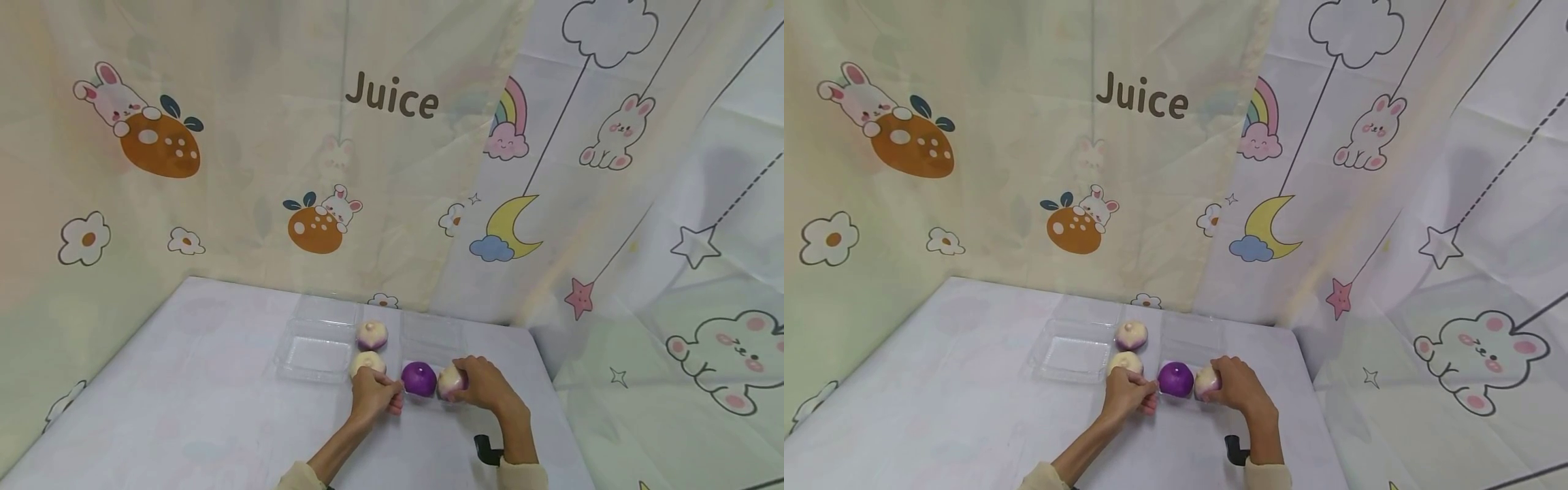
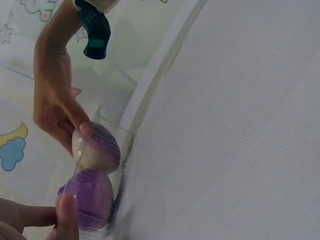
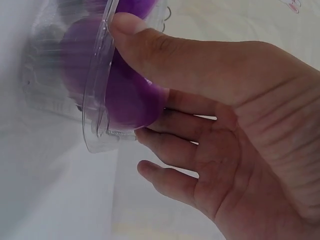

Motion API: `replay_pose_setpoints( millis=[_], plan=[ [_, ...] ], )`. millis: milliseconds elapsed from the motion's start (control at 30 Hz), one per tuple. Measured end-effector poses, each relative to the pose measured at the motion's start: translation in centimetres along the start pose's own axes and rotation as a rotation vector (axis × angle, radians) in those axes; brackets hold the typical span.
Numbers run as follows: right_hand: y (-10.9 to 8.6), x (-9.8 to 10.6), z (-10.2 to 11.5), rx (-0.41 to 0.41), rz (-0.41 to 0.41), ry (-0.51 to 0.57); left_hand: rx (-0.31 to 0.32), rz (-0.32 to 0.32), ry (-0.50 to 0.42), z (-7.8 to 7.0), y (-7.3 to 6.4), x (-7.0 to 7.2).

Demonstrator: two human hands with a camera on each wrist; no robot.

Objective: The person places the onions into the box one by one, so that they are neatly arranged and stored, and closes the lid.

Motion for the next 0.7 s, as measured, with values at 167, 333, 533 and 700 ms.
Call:
replay_pose_setpoints(
  millis=[167, 333, 533, 700],
  plan=[
    [-0.14, 0.0, -0.03, 0.023, 0.0, -0.02, 0.008, -0.007, 0.001, 0.1, 0.09, -0.01],
    [-0.28, 0.11, -0.01, 0.031, -0.008, -0.016, 0.011, -0.008, 0.005, 0.13, 0.05, -0.04],
    [-0.53, 0.42, 0.16, 0.053, -0.016, -0.012, 0.008, -0.004, 0.004, 0.08, -0.04, -0.06],
    [-0.4, 0.49, -0.28, 0.044, -0.017, 0.017, 0.011, -0.007, 0.01, 0.1, 0.02, 0.0]
  ],
)
Point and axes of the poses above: each hand's wrist, its own y-axis towards the middle knuckle, its own x-axis out of the back of the hand, z = x × y, the point moved 7 cm from there along y, towards the middle knuckle, and after that the axes turned 5 degrees about x, right-handed, at the moved point
